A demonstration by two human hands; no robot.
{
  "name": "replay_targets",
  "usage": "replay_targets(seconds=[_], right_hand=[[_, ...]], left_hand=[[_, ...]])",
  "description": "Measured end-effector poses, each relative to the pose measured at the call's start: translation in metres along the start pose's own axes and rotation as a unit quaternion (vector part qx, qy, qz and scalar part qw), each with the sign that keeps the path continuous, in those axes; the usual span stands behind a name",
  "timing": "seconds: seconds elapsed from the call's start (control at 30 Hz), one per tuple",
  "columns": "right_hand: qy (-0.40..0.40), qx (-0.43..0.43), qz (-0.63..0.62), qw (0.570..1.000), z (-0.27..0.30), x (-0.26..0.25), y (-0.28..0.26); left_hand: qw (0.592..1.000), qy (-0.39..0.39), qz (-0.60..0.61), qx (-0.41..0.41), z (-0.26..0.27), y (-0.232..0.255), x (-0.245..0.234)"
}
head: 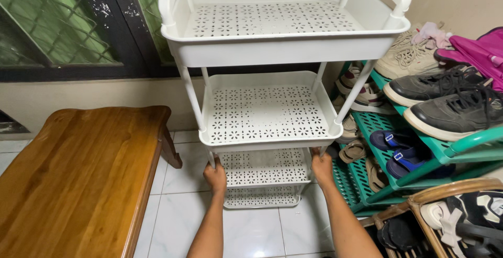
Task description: The person assembles a white plastic four-tier storage cart by hand, inserting trays into the frame and adjusting each level. The cart is positioned on a tiled floor next to a wooden bench and a green shoe rack.
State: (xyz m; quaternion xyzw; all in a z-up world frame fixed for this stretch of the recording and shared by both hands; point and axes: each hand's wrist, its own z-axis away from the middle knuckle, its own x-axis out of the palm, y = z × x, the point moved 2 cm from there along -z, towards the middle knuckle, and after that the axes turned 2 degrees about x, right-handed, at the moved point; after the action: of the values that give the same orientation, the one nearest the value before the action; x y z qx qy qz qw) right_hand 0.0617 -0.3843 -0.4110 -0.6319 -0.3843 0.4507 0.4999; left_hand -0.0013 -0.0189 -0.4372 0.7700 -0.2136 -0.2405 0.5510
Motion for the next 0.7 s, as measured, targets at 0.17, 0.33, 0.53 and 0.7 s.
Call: replay_targets(seconds=[0.17,0.33,0.53,0.7], right_hand=[[0.024,-0.042,0.013,0.999,-0.004,0.003,-0.004],[0.019,-0.044,0.073,0.996,0.017,-0.003,-0.006],[-0.013,-0.082,0.221,0.972,0.052,-0.007,0.013],[-0.048,0.014,0.232,0.971,0.05,-0.004,0.026]], left_hand=[[1.0,0.011,-0.009,-0.008,-0.003,-0.003,0.007],[1.0,0.009,-0.006,-0.002,0.001,-0.004,0.003],[0.999,-0.008,-0.037,-0.001,0.001,-0.005,0.0],[1.0,0.006,-0.018,0.014,-0.005,0.001,0.002]])
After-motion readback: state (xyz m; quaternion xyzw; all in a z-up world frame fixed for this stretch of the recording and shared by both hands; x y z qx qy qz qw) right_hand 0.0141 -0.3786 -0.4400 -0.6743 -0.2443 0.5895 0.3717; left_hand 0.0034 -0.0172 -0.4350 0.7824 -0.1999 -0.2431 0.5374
